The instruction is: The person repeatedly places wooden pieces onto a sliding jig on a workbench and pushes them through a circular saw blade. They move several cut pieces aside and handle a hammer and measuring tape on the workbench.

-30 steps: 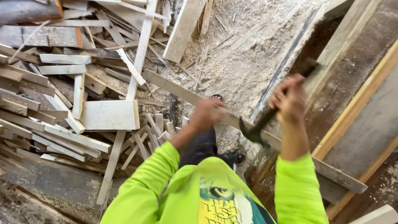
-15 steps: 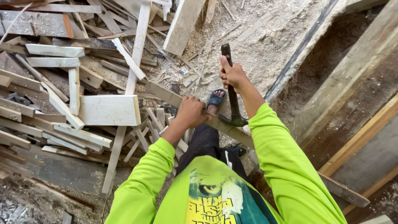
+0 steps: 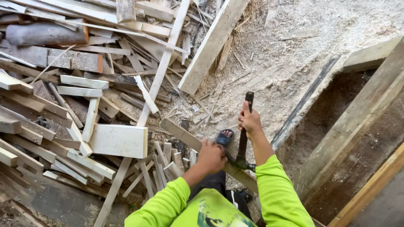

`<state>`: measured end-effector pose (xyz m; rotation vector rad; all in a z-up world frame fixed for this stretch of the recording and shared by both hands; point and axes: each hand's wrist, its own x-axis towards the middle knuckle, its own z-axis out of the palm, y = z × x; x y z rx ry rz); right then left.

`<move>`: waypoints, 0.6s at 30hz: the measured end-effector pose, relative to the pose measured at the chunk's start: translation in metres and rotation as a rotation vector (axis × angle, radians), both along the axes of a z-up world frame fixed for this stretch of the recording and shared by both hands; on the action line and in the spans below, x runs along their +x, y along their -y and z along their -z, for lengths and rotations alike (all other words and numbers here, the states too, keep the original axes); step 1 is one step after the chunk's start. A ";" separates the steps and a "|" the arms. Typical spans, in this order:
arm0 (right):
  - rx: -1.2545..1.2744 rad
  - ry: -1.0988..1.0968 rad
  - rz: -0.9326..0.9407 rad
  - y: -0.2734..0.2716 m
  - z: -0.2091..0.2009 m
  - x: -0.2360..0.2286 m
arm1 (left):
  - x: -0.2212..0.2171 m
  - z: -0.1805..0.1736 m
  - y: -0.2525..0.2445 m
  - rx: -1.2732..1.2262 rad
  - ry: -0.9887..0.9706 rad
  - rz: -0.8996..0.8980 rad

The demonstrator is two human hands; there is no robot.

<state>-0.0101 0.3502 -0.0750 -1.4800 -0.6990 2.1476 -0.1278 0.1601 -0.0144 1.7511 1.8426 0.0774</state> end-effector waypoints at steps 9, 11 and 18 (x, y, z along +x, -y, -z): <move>0.032 -0.067 -0.001 0.007 -0.018 0.005 | 0.017 0.017 0.012 -0.077 0.055 -0.146; 0.029 -0.043 0.045 0.008 -0.029 0.016 | 0.020 0.016 0.015 0.007 0.073 -0.183; 0.174 -0.134 0.352 0.016 -0.066 0.109 | 0.057 0.014 0.006 0.023 0.401 -0.299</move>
